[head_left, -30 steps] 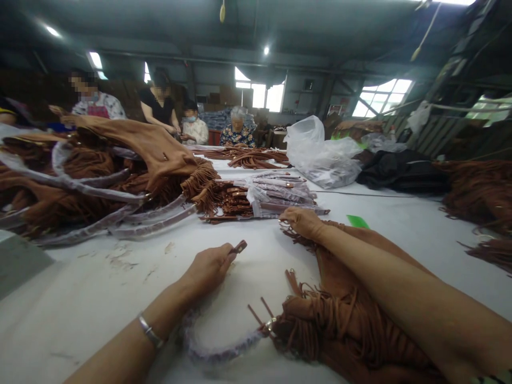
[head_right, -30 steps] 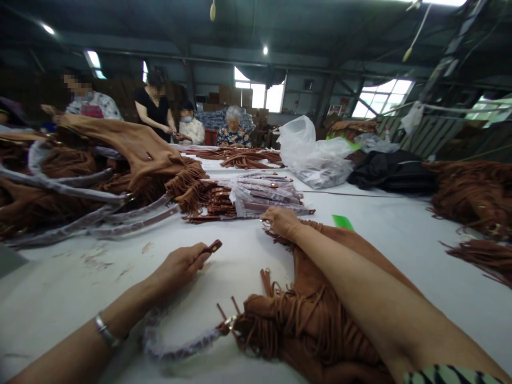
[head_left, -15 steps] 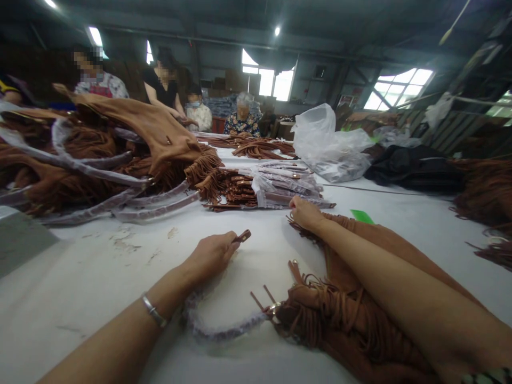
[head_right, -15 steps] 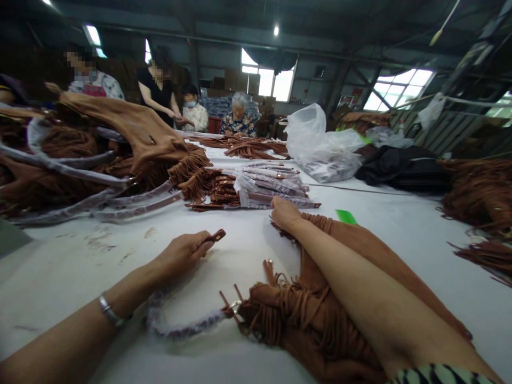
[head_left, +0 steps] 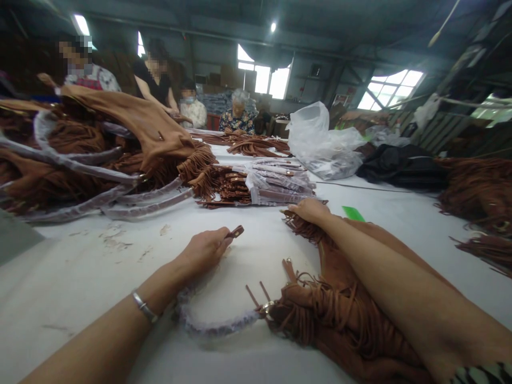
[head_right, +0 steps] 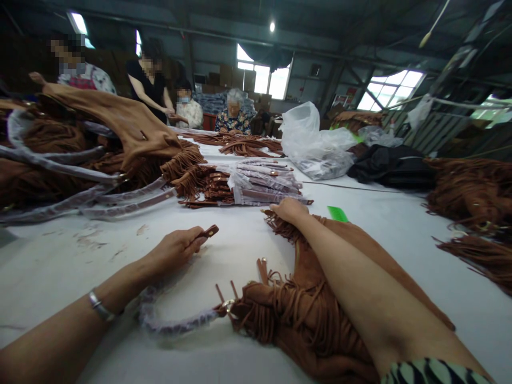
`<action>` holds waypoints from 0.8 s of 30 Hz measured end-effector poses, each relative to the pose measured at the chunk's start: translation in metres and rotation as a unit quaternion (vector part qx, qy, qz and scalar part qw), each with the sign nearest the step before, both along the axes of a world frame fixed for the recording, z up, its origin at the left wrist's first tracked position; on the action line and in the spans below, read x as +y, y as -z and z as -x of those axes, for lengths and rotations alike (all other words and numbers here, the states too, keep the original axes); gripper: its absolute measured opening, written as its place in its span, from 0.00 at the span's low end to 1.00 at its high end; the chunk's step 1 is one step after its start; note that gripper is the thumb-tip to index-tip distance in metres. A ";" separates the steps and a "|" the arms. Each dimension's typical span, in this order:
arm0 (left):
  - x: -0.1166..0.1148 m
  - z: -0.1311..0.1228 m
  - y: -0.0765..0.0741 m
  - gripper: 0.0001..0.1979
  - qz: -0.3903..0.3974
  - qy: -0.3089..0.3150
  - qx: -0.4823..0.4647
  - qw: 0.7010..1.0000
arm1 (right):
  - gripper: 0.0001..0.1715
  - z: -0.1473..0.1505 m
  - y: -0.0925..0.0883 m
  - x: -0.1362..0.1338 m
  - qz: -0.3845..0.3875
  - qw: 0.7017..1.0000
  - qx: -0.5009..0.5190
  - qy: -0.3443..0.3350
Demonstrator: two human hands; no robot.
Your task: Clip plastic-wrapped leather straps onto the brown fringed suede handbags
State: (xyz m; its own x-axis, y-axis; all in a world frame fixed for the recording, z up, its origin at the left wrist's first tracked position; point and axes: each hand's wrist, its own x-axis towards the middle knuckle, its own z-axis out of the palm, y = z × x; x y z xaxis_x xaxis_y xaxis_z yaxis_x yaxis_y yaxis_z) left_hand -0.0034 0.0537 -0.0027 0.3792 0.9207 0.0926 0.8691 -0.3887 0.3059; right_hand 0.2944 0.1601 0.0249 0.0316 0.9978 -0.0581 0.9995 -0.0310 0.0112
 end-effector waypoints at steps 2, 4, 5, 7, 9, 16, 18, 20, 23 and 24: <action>0.000 -0.001 -0.001 0.12 0.006 -0.002 0.001 1.000 | 0.33 0.004 0.000 -0.001 0.005 1.000 -0.007 -0.011; -0.001 -0.002 -0.003 0.12 0.010 -0.003 -0.002 1.000 | 0.30 0.006 0.000 -0.003 0.022 0.999 -0.014 -0.036; -0.001 -0.002 -0.003 0.12 0.010 -0.003 -0.004 1.000 | 0.27 0.007 0.000 -0.004 0.034 0.998 -0.018 -0.049; -0.002 -0.002 -0.003 0.11 0.011 -0.006 -0.009 1.000 | 0.23 0.006 0.001 -0.007 0.049 0.996 -0.028 -0.072; -0.001 -0.001 -0.002 0.10 0.007 -0.008 -0.023 1.000 | 0.21 0.006 0.002 -0.012 0.038 0.994 -0.039 -0.095; 0.000 -0.003 0.003 0.10 0.132 -0.003 -0.321 0.938 | 0.17 0.019 -0.010 -0.049 0.009 0.981 -0.052 -0.188; -0.003 -0.008 0.001 0.08 0.170 -0.014 -0.405 0.898 | 0.14 0.032 -0.020 -0.061 0.023 0.971 -0.044 -0.234; -0.006 -0.014 -0.002 0.07 0.171 -0.020 -0.451 0.876 | 0.12 0.048 -0.028 -0.073 0.039 0.957 -0.024 -0.287; -0.011 -0.021 -0.006 0.09 0.169 -0.015 -0.489 0.855 | 0.11 0.069 -0.033 -0.085 0.060 0.936 0.014 -0.348; -0.012 -0.023 -0.007 0.10 0.173 -0.014 -0.497 0.850 | 0.10 0.075 -0.033 -0.088 0.066 0.932 0.023 -0.356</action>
